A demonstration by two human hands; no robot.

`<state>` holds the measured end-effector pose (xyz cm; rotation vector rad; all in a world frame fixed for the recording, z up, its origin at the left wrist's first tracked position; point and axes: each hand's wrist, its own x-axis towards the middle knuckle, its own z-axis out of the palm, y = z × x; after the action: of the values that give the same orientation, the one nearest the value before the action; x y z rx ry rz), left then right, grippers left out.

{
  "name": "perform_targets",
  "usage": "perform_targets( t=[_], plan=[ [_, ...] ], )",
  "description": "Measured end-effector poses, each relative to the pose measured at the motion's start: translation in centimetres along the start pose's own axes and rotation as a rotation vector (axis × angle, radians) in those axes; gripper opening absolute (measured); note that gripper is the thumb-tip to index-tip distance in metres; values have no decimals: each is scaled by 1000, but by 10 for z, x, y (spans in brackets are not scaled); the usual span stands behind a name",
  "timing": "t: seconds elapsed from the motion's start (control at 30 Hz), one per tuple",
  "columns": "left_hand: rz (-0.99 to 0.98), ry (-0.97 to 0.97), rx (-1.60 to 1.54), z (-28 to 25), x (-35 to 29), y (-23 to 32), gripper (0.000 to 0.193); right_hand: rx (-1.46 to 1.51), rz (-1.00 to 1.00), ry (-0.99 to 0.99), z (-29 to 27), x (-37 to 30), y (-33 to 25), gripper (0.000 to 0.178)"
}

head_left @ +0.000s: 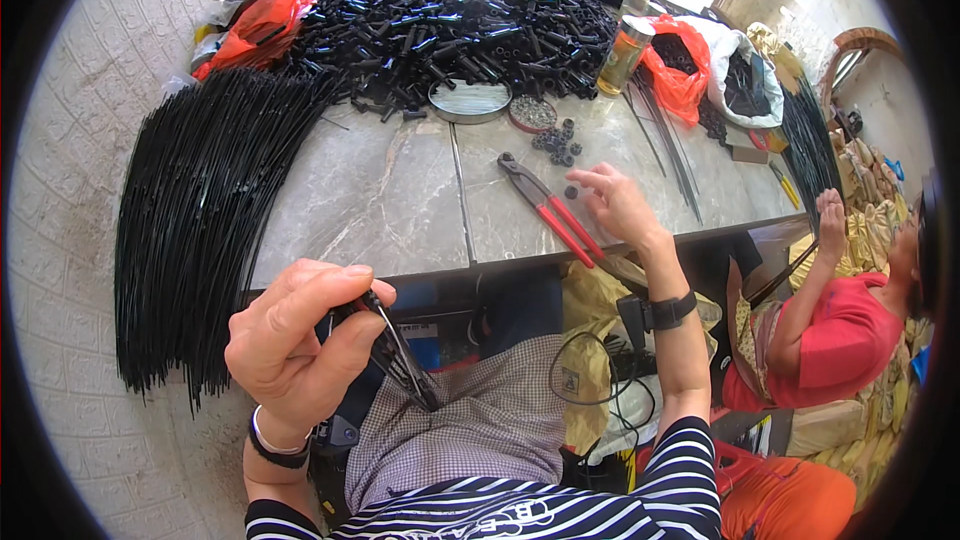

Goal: Assembling black ribs and small circular components onto an umbrella center hub using hands and pliers.

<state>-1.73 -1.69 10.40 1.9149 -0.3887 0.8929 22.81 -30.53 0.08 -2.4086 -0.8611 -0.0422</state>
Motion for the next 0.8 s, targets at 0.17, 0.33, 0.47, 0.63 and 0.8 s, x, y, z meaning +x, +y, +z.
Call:
perform_targets(
  t=[0.17,0.33,0.47,0.63,0.8],
  plan=[
    [-7,-10,41,2,3,3,32,-53,12,8,2,-3,6,21],
    [-28,-71,-7,11,6,-5,36,364,-11,143,-36,-5,-96,20],
    [-98,0,3,16,7,-2,48,674,-125,-14,-71,-20,-211,20],
    [-115,19,-9,25,13,-6,41,430,-414,-24,-67,-15,-242,17],
    [-114,54,-39,24,12,-6,36,127,-499,-25,-70,-15,-252,19]
  ],
)
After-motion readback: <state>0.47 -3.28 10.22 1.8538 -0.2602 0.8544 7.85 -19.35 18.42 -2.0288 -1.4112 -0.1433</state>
